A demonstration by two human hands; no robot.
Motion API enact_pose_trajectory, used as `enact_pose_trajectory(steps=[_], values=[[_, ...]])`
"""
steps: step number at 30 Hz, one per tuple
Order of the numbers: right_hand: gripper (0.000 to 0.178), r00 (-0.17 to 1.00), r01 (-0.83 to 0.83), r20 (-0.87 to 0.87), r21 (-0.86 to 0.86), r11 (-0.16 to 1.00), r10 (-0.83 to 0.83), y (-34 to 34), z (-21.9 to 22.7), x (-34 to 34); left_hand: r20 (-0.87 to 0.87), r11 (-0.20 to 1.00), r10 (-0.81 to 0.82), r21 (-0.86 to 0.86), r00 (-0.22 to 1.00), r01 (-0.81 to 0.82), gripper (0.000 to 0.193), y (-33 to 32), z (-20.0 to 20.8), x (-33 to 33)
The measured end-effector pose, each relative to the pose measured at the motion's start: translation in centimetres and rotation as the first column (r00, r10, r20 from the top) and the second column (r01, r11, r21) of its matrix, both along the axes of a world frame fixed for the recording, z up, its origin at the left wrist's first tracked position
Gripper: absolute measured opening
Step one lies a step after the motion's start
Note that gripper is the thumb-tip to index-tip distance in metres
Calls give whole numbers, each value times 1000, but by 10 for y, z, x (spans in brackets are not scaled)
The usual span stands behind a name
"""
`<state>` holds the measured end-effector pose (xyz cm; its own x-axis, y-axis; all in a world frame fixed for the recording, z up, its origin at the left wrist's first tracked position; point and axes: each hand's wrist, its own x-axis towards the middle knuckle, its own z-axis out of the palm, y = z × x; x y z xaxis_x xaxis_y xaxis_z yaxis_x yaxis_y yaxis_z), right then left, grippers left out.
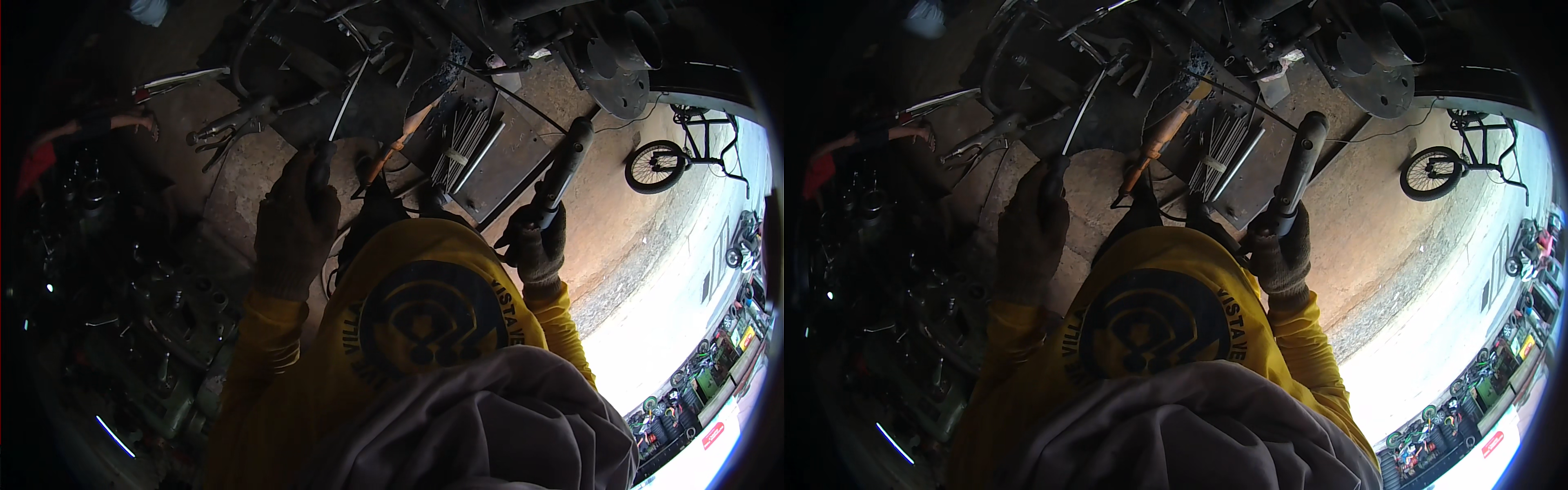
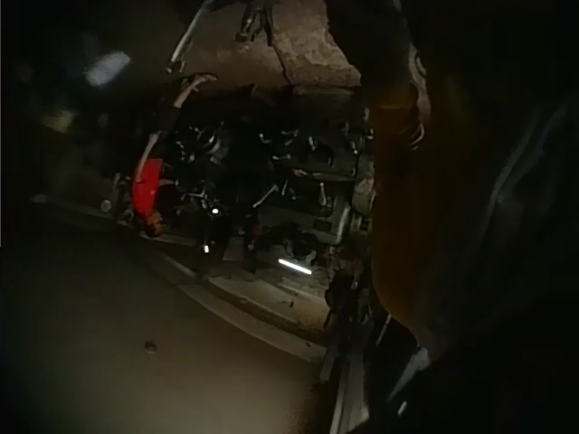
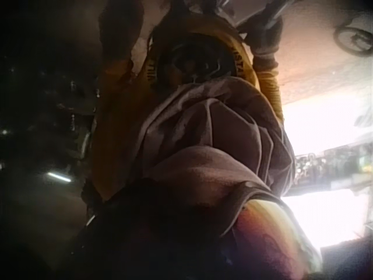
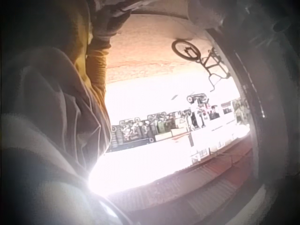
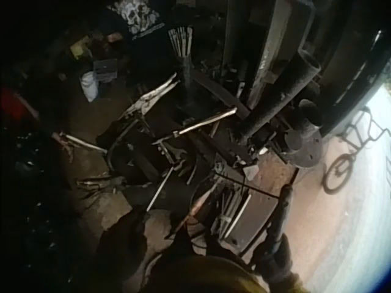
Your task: The person welds metal components together on a fabrication floor, using a welding rod and torch while wearing gloves.
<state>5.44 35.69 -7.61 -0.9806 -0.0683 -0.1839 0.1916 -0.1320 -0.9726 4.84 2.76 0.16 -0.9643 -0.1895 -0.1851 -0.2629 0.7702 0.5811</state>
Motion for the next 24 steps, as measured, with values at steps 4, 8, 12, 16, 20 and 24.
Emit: enact_pose_trajectory(steps=[4,8,12,16,20,24], values=[[58,1000,-13,-9,-5,1000,13,0,0,-1,0,999,2,51,1000,-2,44,1,4,-1],[58,999,-33,-8,2,999,33,0,0,-1,11,1000,1,1,1000,-1,44,1,1,0],[57,999,-34,9,-12,999,34,1,-3,0,-4,1000,-6,-6,1000,6,44,1,0,0],[57,998,-60,5,-42,997,60,2,-4,0,18,1000,3,-13,1000,-3,44,1,1,1],[58,999,-53,4,-66,996,53,1,-6,0,24,1000,6,6,1000,-6,43,0,2,0],[57,998,-62,0,-34,998,62,1,-7,0,-9,1000,-18,6,1000,18,43,0,0,0]])
